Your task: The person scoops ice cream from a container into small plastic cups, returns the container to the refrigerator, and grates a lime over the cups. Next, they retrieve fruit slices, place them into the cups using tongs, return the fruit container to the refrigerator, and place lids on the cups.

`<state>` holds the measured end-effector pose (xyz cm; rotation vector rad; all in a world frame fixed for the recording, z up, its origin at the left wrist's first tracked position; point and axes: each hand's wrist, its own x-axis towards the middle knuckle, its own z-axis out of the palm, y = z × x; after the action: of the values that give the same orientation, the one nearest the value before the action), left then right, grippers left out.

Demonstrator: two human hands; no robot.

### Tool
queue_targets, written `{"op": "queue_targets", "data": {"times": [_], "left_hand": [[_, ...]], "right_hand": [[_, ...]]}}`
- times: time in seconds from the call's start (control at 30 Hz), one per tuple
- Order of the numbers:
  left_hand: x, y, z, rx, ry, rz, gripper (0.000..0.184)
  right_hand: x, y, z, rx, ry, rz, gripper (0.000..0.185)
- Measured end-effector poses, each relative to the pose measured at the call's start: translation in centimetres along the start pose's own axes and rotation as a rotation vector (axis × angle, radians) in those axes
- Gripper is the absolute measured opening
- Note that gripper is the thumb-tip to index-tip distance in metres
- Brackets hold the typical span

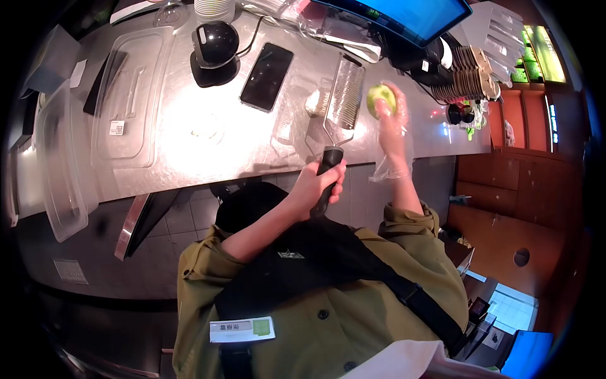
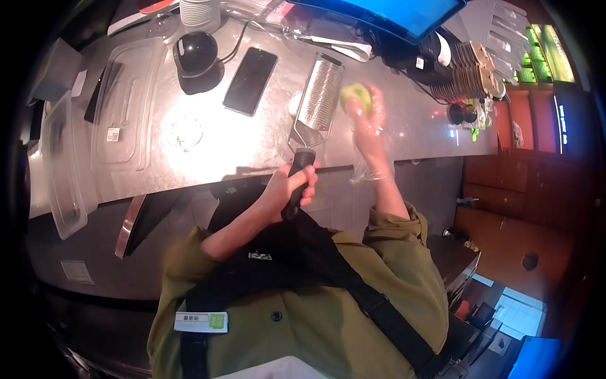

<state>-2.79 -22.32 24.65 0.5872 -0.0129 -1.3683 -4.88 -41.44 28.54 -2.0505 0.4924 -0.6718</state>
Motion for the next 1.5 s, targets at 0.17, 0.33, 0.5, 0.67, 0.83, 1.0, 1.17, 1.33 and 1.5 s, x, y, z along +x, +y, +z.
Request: {"op": "queue_targets", "data": {"times": [0.17,0.33,0.5,0.67,0.83,1.0,1.17,1.33,1.5], "left_hand": [[0.8,-1.6,-0.5,0.102,0.015,0.017,0.028],[1.6,-2.3,-0.8,0.246,0.113,0.096,0.025],[1.9,-2.8,-0.6,0.308,0.184,0.137,0.038],[1.6,-2.6,-0.5,0.422,0.246,0.174,0.061],[1.6,-2.7,-0.1,0.399,0.305,0.211,0.031],[2.0,-3.1,-0.2,0.398,0.306,0.252,0.036],[2.8,-3.8,-0.9,0.513,0.283,0.288,0.049],[2.6,-3.5,-0.6,0.455,0.315,0.27,0.031],[2.7,-3.5,-0.7,0.476,0.308,0.261,0.037]], "right_hand": [[0.5,0.8,0.9,-0.031,-0.1,0.031,0.037],[1.2,1.9,1.3,-0.042,-0.084,0.125,0.036],[1.4,2.2,1.5,-0.019,-0.078,0.3,0.036],[1.2,1.9,1.7,-0.112,-0.093,0.249,0.035],[1.5,1.9,2.1,-0.151,-0.066,0.139,0.035],[3.2,3.5,0.3,0.716,-0.091,0.568,0.042],[3.6,2.5,-0.1,0.99,-0.088,0.745,0.043],[3.3,2.5,0.5,0.769,-0.024,0.611,0.043],[2.4,2.7,1.7,0.323,0.019,0.327,0.038]]}}
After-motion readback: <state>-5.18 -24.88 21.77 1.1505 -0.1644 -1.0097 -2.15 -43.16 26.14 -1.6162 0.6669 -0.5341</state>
